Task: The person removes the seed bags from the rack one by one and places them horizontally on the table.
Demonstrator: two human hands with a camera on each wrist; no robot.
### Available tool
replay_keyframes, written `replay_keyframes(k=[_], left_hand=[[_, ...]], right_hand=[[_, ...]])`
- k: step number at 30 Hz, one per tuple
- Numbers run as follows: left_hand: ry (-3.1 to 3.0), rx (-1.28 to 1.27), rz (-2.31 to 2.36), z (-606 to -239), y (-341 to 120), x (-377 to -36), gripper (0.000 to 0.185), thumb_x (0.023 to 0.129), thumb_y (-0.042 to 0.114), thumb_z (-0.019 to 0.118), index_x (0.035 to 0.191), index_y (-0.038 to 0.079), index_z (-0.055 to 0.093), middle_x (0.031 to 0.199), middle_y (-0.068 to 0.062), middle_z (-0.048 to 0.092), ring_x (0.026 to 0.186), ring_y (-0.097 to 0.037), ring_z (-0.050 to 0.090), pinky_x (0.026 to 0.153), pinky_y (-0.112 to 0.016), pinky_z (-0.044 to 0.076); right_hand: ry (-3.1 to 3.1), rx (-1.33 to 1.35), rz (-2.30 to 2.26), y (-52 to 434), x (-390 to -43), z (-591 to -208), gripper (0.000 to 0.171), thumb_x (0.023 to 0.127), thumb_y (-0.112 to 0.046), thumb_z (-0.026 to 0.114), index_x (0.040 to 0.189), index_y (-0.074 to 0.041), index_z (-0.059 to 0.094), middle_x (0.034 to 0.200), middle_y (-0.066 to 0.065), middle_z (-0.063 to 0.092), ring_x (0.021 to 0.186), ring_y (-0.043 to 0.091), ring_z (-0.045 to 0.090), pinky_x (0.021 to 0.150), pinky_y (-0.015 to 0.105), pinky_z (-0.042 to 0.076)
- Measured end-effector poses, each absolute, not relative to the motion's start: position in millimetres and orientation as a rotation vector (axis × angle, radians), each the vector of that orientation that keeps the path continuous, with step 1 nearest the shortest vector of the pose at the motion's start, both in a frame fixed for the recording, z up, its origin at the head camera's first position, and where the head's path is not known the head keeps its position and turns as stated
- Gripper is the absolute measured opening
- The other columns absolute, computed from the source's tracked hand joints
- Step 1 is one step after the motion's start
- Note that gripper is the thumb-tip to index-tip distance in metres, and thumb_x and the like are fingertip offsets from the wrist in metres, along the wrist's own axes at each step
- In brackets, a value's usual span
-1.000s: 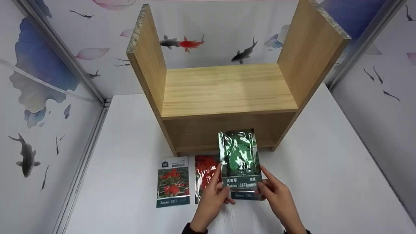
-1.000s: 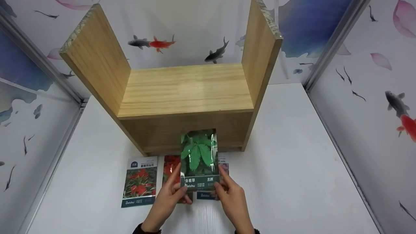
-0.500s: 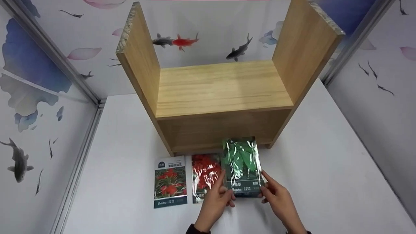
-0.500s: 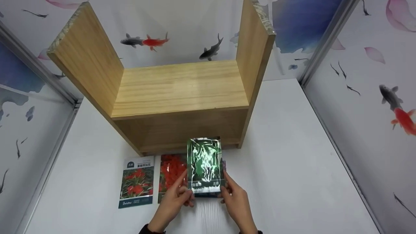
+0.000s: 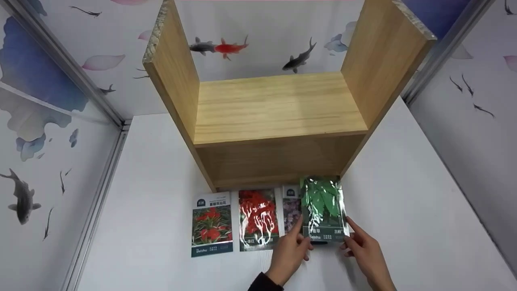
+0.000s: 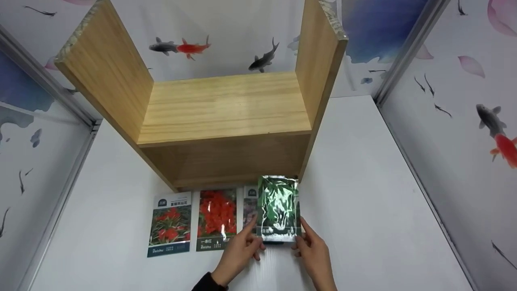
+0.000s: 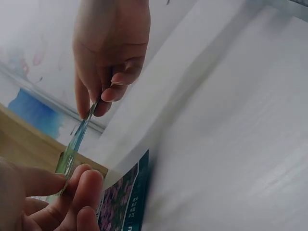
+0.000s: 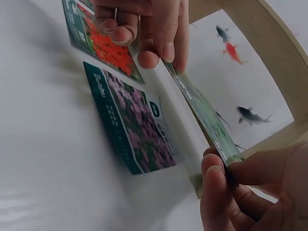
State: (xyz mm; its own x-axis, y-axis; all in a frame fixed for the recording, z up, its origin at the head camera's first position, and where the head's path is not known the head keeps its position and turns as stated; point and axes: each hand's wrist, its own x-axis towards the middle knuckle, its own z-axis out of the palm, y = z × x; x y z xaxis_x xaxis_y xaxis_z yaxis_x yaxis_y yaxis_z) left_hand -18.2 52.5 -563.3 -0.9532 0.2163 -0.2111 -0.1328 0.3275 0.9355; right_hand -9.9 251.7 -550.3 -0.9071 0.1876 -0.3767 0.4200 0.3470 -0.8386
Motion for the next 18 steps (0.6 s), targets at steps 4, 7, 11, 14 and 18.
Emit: replay_keyframes(k=[4,7,11,14,18], left_hand=[[2.293,0.119,1.612,-565,65,-22,0.061,0.088,0.025,0.056,0.141,0.022,0.027,0.062,0.009,0.058,0.043,-0.009,0.053,0.039,-0.024,0.041],[2.288,0.134,1.552,-566,73,-23,0.061,0.088,0.031,0.054,0.141,0.022,0.027,0.058,0.008,0.057,0.041,-0.009,0.052,0.037,-0.025,0.039],[2.248,0.130,1.476,-567,83,-25,0.062,0.087,0.037,0.054,0.141,0.024,0.027,0.057,0.007,0.057,0.040,-0.011,0.052,0.037,-0.026,0.038],[2.202,0.119,1.454,-569,89,-25,0.062,0.086,0.039,0.053,0.141,0.028,0.025,0.058,0.004,0.058,0.041,-0.013,0.052,0.037,-0.027,0.038],[2.167,0.127,1.460,-572,98,-25,0.064,0.087,0.042,0.052,0.142,0.030,0.022,0.059,0.003,0.058,0.040,-0.014,0.051,0.037,-0.028,0.039]], right_hand=[[2.414,0.600,-1.553,264,-9,-558,0.051,0.090,-0.010,0.051,0.138,-0.019,0.036,0.092,0.013,0.061,0.074,0.019,0.059,0.061,0.029,0.050],[2.407,0.643,-1.526,272,-8,-563,0.052,0.090,-0.010,0.051,0.139,-0.018,0.034,0.091,0.012,0.061,0.074,0.018,0.059,0.062,0.029,0.050],[2.379,0.695,-1.499,284,-6,-569,0.053,0.090,-0.011,0.051,0.139,-0.017,0.033,0.091,0.011,0.061,0.073,0.018,0.059,0.062,0.029,0.050],[2.350,0.713,-1.499,292,-5,-573,0.054,0.089,-0.011,0.051,0.140,-0.016,0.032,0.091,0.012,0.060,0.073,0.018,0.059,0.063,0.029,0.050],[2.329,0.720,-1.483,302,-6,-576,0.058,0.087,-0.009,0.052,0.140,-0.015,0.030,0.090,0.012,0.059,0.072,0.018,0.058,0.063,0.029,0.050]])
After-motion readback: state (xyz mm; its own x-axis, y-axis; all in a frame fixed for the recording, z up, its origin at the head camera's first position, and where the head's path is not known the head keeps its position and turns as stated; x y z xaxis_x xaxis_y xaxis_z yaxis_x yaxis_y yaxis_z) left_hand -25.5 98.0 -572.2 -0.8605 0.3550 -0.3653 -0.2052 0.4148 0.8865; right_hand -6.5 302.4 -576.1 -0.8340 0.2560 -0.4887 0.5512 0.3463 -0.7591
